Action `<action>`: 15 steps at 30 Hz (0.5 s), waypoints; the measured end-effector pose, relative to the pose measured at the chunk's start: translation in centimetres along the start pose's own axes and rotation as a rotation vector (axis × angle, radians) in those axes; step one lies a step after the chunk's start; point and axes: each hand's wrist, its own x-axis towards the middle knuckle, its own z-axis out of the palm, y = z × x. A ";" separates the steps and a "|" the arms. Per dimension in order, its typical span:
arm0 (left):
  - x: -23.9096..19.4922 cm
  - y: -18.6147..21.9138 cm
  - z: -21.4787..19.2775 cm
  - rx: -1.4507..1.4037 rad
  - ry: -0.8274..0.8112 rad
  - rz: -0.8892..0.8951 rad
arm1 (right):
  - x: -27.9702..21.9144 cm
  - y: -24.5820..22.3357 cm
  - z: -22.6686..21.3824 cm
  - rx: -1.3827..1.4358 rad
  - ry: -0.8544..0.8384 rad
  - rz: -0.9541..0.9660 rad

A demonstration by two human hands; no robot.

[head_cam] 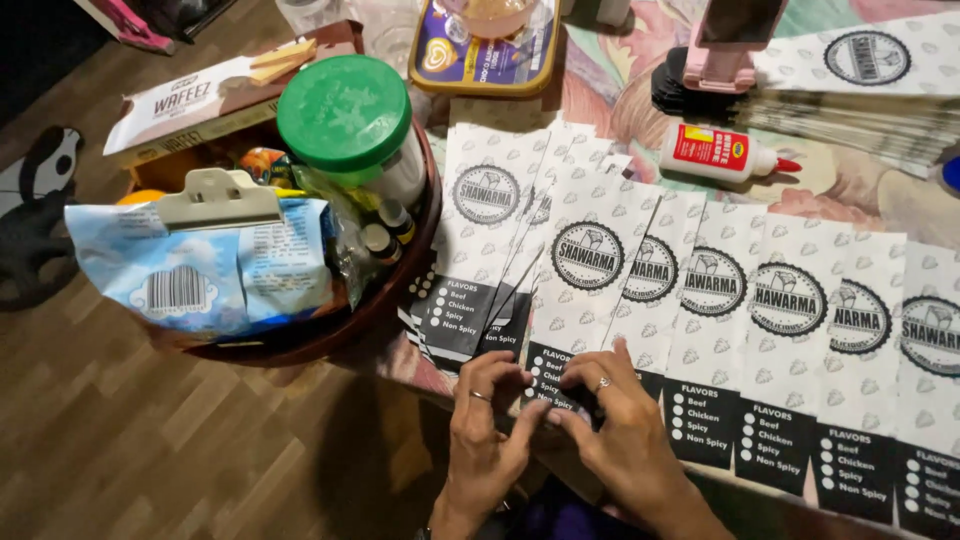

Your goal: Laying out paper sleeves, applying glue to the edges, and stacking them for assembly.

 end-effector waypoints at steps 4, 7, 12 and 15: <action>0.2 0.5 -0.5 -0.056 -0.063 -0.077 | -0.5 0.8 -0.1 0.035 -0.029 -0.001; 0.1 0.2 -0.8 0.014 -0.055 -0.052 | -1.5 2.4 0.1 0.100 -0.038 -0.011; -0.8 0.0 0.1 0.080 -0.043 0.085 | -1.6 0.9 -1.2 0.187 0.025 -0.059; -2.0 -0.3 0.7 0.113 -0.027 0.242 | -2.1 0.0 -3.1 0.239 0.116 -0.132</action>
